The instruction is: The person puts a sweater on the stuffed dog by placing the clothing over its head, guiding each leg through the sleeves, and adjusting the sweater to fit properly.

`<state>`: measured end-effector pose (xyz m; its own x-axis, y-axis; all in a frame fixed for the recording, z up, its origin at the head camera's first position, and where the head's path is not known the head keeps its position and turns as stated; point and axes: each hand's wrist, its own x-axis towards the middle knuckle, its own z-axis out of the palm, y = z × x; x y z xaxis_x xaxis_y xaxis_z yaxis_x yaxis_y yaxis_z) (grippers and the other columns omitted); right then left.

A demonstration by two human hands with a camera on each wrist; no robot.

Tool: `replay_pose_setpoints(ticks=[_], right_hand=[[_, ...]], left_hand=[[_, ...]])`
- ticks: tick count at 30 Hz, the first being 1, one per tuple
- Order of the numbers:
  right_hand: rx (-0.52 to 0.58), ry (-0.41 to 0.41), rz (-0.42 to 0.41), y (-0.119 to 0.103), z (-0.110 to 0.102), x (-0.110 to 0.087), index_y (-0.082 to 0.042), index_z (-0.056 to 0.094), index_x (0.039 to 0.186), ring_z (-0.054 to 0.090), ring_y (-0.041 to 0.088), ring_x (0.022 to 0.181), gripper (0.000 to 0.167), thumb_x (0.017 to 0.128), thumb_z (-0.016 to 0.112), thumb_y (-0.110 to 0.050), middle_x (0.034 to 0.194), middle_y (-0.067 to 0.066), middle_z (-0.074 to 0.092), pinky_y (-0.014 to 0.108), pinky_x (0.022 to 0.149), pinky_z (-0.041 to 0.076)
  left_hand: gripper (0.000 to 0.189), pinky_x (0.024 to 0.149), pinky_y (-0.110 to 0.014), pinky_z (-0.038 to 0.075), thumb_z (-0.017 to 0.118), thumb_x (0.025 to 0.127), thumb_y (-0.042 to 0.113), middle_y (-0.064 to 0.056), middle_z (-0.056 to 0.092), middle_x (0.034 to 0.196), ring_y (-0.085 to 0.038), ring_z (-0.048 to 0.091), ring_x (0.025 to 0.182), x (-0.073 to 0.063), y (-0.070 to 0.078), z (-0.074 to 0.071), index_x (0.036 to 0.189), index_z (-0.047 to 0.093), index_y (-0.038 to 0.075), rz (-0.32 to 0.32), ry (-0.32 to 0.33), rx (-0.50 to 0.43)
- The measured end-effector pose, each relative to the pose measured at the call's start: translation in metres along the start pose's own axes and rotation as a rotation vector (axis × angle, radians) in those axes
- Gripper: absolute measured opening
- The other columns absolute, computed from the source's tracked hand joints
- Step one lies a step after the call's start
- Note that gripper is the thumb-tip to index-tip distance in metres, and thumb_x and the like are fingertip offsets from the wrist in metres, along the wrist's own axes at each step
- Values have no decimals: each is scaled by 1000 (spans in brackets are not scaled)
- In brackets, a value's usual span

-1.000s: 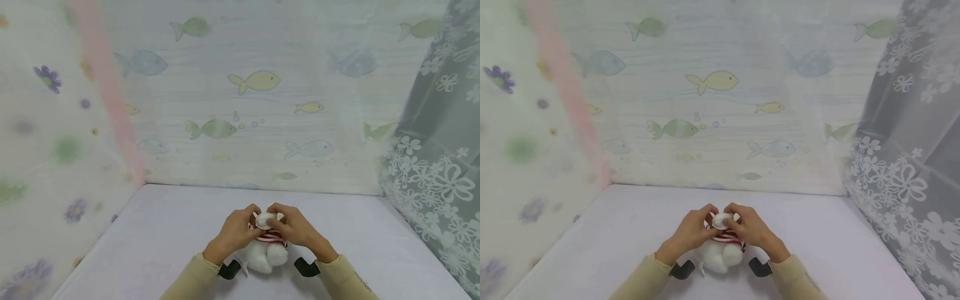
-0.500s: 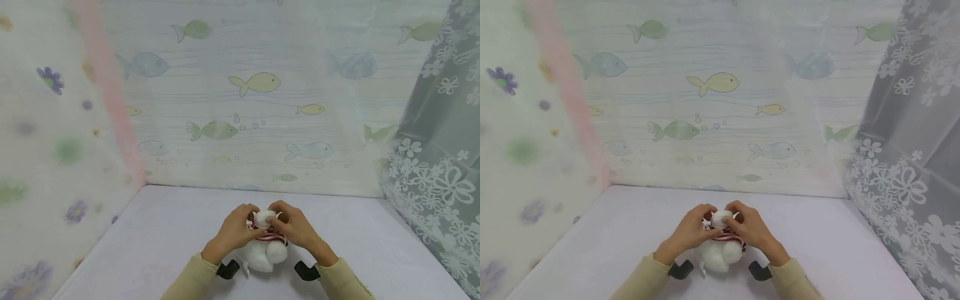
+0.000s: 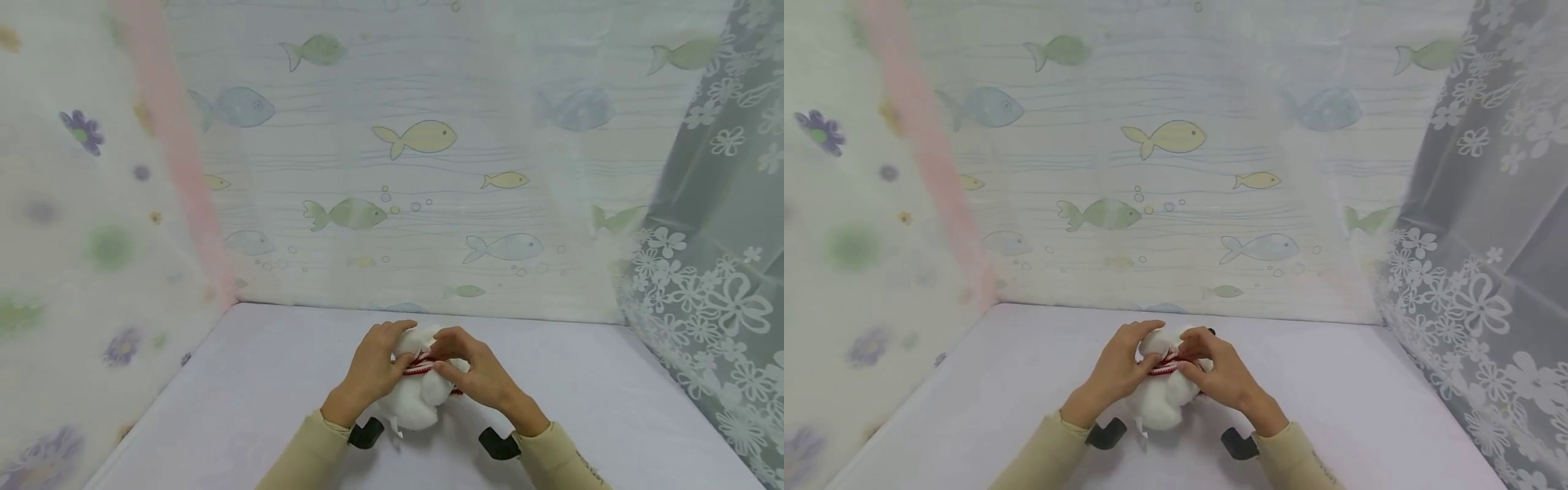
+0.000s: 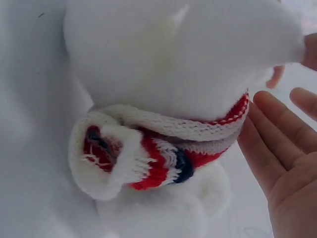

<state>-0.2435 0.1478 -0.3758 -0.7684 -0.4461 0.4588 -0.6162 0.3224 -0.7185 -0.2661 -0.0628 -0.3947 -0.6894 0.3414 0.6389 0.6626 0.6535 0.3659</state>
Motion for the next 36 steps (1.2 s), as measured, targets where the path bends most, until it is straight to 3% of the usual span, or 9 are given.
replay_pose_setpoints(ticks=[2, 5, 10, 15, 22, 24, 27, 31, 36], right_hand=[[-54, 16, -33, 9, 2, 0, -9, 56, 115, 63, 28, 92, 33, 86, 70, -9, 102, 9, 65, 47, 81, 50], [-120, 21, -84, 20, 4, -1, -14, 60, 109, 58, 22, 77, 33, 81, 76, -20, 91, 1, 62, 36, 68, 48], [-162, -56, -147, 24, 9, -2, -22, 60, 106, 50, 14, 61, 36, 77, 80, -31, 78, -6, 52, 23, 55, 43], [-196, -70, -217, 21, 12, -3, -16, 58, 105, 50, 7, 63, 34, 78, 79, -16, 87, -10, 51, 20, 55, 46], [-307, 83, -347, 19, 4, 0, -6, 57, 103, 50, 8, 77, 33, 75, 67, 8, 98, -2, 54, 21, 61, 47], [-340, 125, -354, 22, 2, 1, -6, 58, 103, 50, 8, 82, 34, 73, 65, 8, 102, -2, 54, 21, 63, 46], [-398, 160, -321, 27, 1, 1, -9, 60, 104, 50, 7, 82, 34, 72, 66, 4, 103, -4, 54, 21, 63, 45], [-452, 170, -237, 33, 4, 0, -11, 61, 104, 50, 8, 70, 34, 74, 75, -7, 100, -5, 53, 19, 59, 44], [-433, 205, -178, 34, 4, 0, -11, 60, 99, 50, 9, 69, 32, 74, 79, -9, 97, -3, 52, 24, 58, 47]], left_hand=[[47, 74, -35, 47, 75, 80, 8, -5, 62, 102, -20, 55, 88, 0, -1, -2, 124, 60, 16, -11, -12, -2], [43, 77, -38, 47, 73, 81, 7, -6, 59, 103, -22, 54, 92, 0, -3, -4, 122, 60, 16, -32, -28, -7], [39, 81, -39, 46, 73, 82, 7, -7, 58, 104, -22, 54, 93, 1, -5, -5, 118, 59, 14, -68, -49, -17], [32, 76, -38, 48, 74, 80, 5, -6, 55, 95, -21, 55, 86, 0, -6, -6, 106, 57, 11, -81, -38, -37], [28, 70, -36, 48, 76, 74, 1, -5, 53, 86, -19, 54, 80, 2, -2, -6, 91, 54, 9, -105, 100, -70], [27, 68, -34, 46, 76, 73, 3, -4, 52, 83, -17, 52, 77, 2, -1, -6, 88, 54, 8, -118, 114, -99], [26, 66, -32, 44, 76, 74, 5, -2, 51, 82, -15, 49, 75, 0, -1, -3, 86, 54, 8, -155, 61, -121], [25, 63, -29, 44, 77, 74, 8, -1, 51, 80, -13, 49, 71, -2, -2, 1, 85, 54, 8, -176, -6, -83], [28, 56, -25, 39, 76, 72, 5, 0, 47, 73, -11, 42, 64, -2, -3, 1, 75, 49, 9, -172, 6, -91]])
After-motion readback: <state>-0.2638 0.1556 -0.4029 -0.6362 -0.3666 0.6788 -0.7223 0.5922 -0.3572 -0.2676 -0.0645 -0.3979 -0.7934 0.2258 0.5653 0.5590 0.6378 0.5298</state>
